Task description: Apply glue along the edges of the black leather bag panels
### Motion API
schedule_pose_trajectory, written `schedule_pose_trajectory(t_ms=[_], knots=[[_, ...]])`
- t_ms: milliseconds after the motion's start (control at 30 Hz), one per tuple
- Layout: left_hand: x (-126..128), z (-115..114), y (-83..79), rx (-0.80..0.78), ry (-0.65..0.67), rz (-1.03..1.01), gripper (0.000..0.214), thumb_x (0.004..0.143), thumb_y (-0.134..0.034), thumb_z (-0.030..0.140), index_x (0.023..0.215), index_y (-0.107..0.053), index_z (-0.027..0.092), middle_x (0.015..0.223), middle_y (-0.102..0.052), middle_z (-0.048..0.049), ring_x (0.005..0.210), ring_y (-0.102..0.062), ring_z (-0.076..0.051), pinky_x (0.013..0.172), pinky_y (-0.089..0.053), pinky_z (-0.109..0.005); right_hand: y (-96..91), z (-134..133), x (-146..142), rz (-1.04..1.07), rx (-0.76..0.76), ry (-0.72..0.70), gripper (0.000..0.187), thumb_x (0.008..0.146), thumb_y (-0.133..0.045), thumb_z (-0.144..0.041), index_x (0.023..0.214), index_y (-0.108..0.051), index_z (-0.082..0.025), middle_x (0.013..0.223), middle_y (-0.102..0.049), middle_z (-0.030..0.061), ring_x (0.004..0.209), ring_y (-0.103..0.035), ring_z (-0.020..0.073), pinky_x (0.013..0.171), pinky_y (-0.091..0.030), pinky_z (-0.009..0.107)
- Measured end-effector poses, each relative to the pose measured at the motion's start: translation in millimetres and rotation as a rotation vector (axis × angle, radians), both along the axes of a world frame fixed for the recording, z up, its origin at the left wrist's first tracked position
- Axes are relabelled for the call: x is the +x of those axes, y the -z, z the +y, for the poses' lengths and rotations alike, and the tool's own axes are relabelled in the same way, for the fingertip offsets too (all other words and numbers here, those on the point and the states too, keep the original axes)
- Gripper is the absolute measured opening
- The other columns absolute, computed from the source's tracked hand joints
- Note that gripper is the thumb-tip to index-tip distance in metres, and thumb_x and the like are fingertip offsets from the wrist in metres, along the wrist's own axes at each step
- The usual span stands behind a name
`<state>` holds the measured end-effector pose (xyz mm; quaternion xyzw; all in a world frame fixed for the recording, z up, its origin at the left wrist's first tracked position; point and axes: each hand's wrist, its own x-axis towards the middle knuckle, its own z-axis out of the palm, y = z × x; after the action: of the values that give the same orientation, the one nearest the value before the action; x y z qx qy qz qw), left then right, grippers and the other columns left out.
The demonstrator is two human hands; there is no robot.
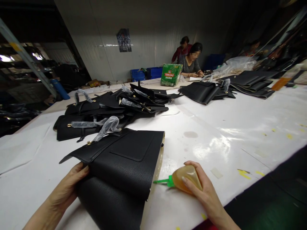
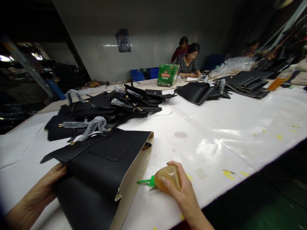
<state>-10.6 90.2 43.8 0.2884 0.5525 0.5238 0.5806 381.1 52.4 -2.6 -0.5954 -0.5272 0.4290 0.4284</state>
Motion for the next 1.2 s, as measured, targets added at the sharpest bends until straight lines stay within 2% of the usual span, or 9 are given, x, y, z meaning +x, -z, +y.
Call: schedule_pose_trajectory(t_ms=[67, 233, 433, 667, 733, 800, 933, 1067, 1200], knots=[[2.0, 0.2, -2.8, -0.005, 0.014, 0.010, 0.035, 0.057, -0.085, 0.027, 0.090, -0.074, 0.026, 0.087, -0.076, -0.0040, 0.071, -0.071, -0.024, 0.063, -0.058, -0.024, -0.9, 0.1, 0.3, -0.024, -0.005, 0.053, 0.043, 0.080, -0.058, -0.051, 0.112, -0.043, -0.028, 0.096, -0.059, 0.0004, 0.083, -0.061, 0.0224, 0.076, -0.046, 0.032], [3.4, 0.3, -9.9, -0.009, 0.058, 0.016, 0.040, 0.063, -0.081, 0.025, 0.101, -0.071, 0.031, 0.098, -0.075, -0.0024, 0.082, -0.070, -0.024, 0.075, -0.058, -0.028, -3.5, -8.2, -4.8, 0.023, -0.045, -0.209, 0.044, 0.080, -0.058, -0.052, 0.113, -0.043, -0.027, 0.098, -0.059, 0.0015, 0.087, -0.060, 0.0232, 0.079, -0.047, 0.032], [6.3, 0.3, -16.9, -0.005, 0.067, 0.049, 0.040, 0.063, -0.081, 0.025, 0.102, -0.072, 0.026, 0.101, -0.074, -0.0062, 0.088, -0.069, -0.027, 0.071, -0.059, -0.026, 2.6, -2.0, 2.1, 0.029, -0.030, -0.004, 0.044, 0.079, -0.057, -0.052, 0.112, -0.042, -0.028, 0.095, -0.059, 0.0014, 0.084, -0.059, 0.0236, 0.077, -0.045, 0.034], [11.4, 2.9, -25.8, 0.030, 0.112, 0.103, 0.041, 0.068, -0.078, 0.025, 0.108, -0.068, 0.026, 0.103, -0.073, -0.0058, 0.090, -0.069, -0.025, 0.073, -0.057, -0.024, -2.3, -13.9, -5.6, 0.065, -0.061, -0.217, 0.044, 0.080, -0.058, -0.051, 0.113, -0.042, -0.027, 0.091, -0.059, 0.0001, 0.082, -0.059, 0.0218, 0.077, -0.046, 0.033], [13.5, 3.2, -28.7, 0.028, 0.118, 0.116, 0.042, 0.067, -0.079, 0.026, 0.108, -0.068, 0.024, 0.101, -0.073, -0.0077, 0.089, -0.069, -0.025, 0.072, -0.057, -0.025, -2.9, -15.8, -7.1, 0.130, -0.089, -0.217, 0.046, 0.078, -0.060, -0.051, 0.113, -0.042, -0.027, 0.089, -0.059, 0.0001, 0.082, -0.059, 0.0223, 0.077, -0.047, 0.032], [15.0, 4.1, -32.3, 0.019, 0.132, 0.132, 0.042, 0.065, -0.080, 0.025, 0.106, -0.069, 0.022, 0.099, -0.074, -0.0089, 0.087, -0.069, -0.026, 0.071, -0.057, -0.026, -1.6, -14.4, -4.3, 0.215, -0.101, -0.138, 0.045, 0.077, -0.061, -0.050, 0.111, -0.044, -0.027, 0.088, -0.060, 0.0006, 0.082, -0.059, 0.0227, 0.076, -0.048, 0.033], [12.8, 10.4, -41.0, 0.035, 0.191, 0.223, 0.044, 0.061, -0.082, 0.022, 0.103, -0.069, 0.021, 0.093, -0.075, -0.0095, 0.083, -0.070, -0.025, 0.068, -0.056, -0.024, 0.4, -7.7, 13.4, 0.468, -0.118, 0.119, 0.044, 0.075, -0.066, -0.045, 0.110, -0.047, -0.028, 0.086, -0.062, 0.0008, 0.077, -0.062, 0.0227, 0.067, -0.052, 0.033], [10.0, 18.6, -52.2, -0.005, 0.291, 0.285, 0.043, 0.060, -0.083, 0.022, 0.101, -0.070, 0.018, 0.095, -0.074, -0.0109, 0.085, -0.069, -0.028, 0.069, -0.055, -0.026, 3.1, -5.7, 44.1, 0.655, -0.109, 0.330, 0.039, 0.074, -0.068, -0.038, 0.109, -0.055, -0.026, 0.094, -0.067, 0.0034, 0.086, -0.065, 0.0243, 0.072, -0.058, 0.033], [18.6, 20.6, -65.3, -0.063, 0.271, 0.232, 0.036, 0.064, -0.080, 0.026, 0.098, -0.070, 0.018, 0.099, -0.073, -0.0094, 0.096, -0.066, -0.029, 0.079, -0.053, -0.030, 32.4, -7.0, 84.3, 0.925, -0.027, 0.556, 0.033, 0.076, -0.066, -0.034, 0.107, -0.064, -0.024, 0.111, -0.068, 0.0040, 0.095, -0.067, 0.0252, 0.074, -0.062, 0.031]])
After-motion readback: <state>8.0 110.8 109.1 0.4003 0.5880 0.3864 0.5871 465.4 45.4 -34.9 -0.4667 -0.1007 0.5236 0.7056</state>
